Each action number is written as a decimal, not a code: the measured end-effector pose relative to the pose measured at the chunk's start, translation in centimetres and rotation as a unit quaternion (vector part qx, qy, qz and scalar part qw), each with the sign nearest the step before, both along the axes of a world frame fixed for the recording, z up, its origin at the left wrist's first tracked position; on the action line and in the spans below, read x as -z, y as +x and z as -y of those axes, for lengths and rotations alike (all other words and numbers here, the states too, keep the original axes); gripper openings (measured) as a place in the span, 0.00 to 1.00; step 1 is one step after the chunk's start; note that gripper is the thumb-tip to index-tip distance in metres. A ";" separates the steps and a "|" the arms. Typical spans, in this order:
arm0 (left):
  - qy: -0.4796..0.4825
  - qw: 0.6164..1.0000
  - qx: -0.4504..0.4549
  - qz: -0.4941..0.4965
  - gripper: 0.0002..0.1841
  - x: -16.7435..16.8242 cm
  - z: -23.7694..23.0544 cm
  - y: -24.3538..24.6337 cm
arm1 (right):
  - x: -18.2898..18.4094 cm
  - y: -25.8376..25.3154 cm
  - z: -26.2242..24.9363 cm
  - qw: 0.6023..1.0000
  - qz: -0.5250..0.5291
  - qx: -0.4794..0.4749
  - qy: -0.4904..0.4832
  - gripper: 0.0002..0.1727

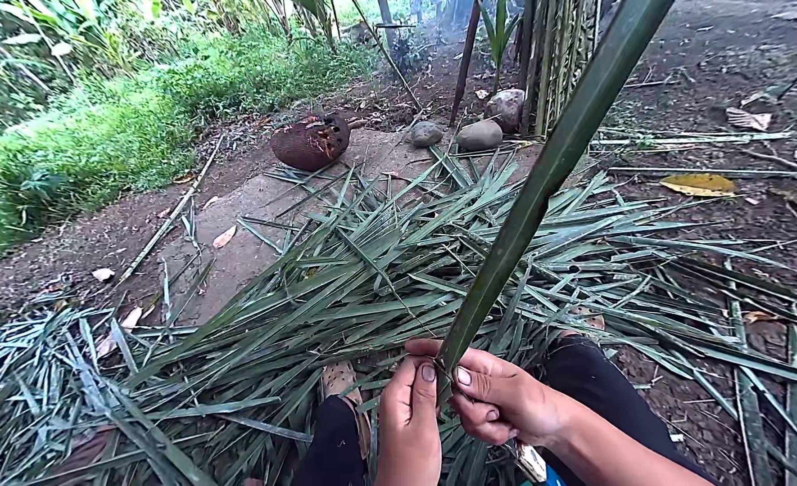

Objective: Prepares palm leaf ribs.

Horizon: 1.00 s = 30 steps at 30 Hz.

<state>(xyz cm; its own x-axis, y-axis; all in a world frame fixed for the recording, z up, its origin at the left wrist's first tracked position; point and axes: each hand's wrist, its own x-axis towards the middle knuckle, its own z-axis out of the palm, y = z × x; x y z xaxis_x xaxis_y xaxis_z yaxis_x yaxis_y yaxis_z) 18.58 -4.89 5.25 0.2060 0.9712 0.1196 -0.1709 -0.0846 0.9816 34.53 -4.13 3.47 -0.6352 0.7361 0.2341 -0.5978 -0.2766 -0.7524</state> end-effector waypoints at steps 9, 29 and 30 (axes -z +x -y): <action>0.010 0.997 0.036 -0.066 0.13 -0.7 0.0 -0.6 | -0.5 -0.7 0.8 0.949 0.164 0.228 0.142 0.12; -0.211 0.963 0.132 -0.104 0.19 0.4 -1.7 -11.7 | -6.6 12.8 -2.8 0.859 0.184 0.477 -0.020 0.23; -0.228 0.961 0.142 -0.067 0.19 0.2 -1.5 -10.8 | -6.1 11.2 -2.0 0.887 0.209 0.411 -0.019 0.24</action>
